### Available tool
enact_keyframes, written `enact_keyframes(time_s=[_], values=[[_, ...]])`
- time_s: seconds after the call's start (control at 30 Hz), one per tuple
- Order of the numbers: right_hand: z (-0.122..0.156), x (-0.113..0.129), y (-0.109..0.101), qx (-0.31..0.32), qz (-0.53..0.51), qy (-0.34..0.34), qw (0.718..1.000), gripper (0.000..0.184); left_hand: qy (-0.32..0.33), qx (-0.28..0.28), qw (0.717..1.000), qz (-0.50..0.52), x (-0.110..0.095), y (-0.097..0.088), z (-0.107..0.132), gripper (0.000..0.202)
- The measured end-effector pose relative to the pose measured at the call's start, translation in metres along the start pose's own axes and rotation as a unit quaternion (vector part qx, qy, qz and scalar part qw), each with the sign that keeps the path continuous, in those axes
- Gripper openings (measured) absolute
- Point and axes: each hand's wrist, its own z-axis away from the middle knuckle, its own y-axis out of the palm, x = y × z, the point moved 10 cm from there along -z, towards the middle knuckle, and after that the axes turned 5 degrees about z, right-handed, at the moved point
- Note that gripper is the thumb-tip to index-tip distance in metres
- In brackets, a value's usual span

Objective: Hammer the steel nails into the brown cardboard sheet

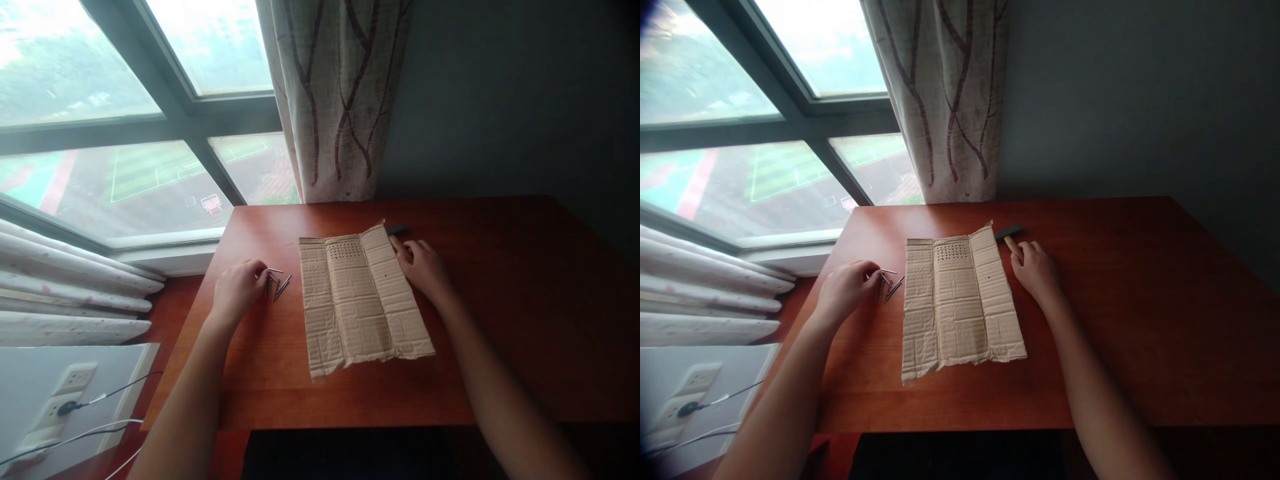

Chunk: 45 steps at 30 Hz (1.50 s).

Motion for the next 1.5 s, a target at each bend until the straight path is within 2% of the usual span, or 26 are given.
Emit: enact_keyframes(time_s=[0.27,0.43,0.63,0.77,0.9,1.03,1.13,1.3,1.5], values=[[0.0,0.0,0.0,-0.002,0.0,0.0,1.0,0.026,-0.003,-0.043,0.998,-0.049,-0.008,-0.013,0.004,0.033],[0.0,-0.001,0.0,-0.001,0.0,0.001,1.0,0.027,0.025,-0.066,0.995,-0.077,-0.012,-0.019,0.005,0.038],[0.0,-0.001,0.0,-0.002,-0.001,0.003,1.0,0.027,0.107,0.021,0.993,-0.052,-0.023,-0.002,0.007,0.034],[0.0,-0.001,0.001,0.003,0.001,0.003,1.0,0.027,0.125,0.044,0.991,-0.033,-0.026,0.005,0.009,0.036],[0.0,-0.001,0.002,0.009,-0.003,0.002,1.0,0.027,0.119,0.02,0.993,-0.008,-0.022,0.003,0.007,0.034],[0.0,-0.001,0.001,0.003,-0.004,0.0,1.0,0.026,0.081,-0.019,0.996,-0.012,-0.006,-0.001,0.002,0.033],[0.0,0.0,0.0,0.001,-0.004,0.0,1.0,0.026,0.078,-0.005,0.997,-0.015,-0.001,0.002,-0.002,0.032],[-0.001,-0.001,0.001,0.005,-0.004,0.004,1.0,0.027,0.098,0.006,0.995,-0.034,-0.005,0.004,-0.005,0.032],[0.0,-0.001,0.0,0.0,-0.005,0.002,1.0,0.028,0.051,0.021,0.996,-0.063,0.002,0.001,0.001,0.031]])
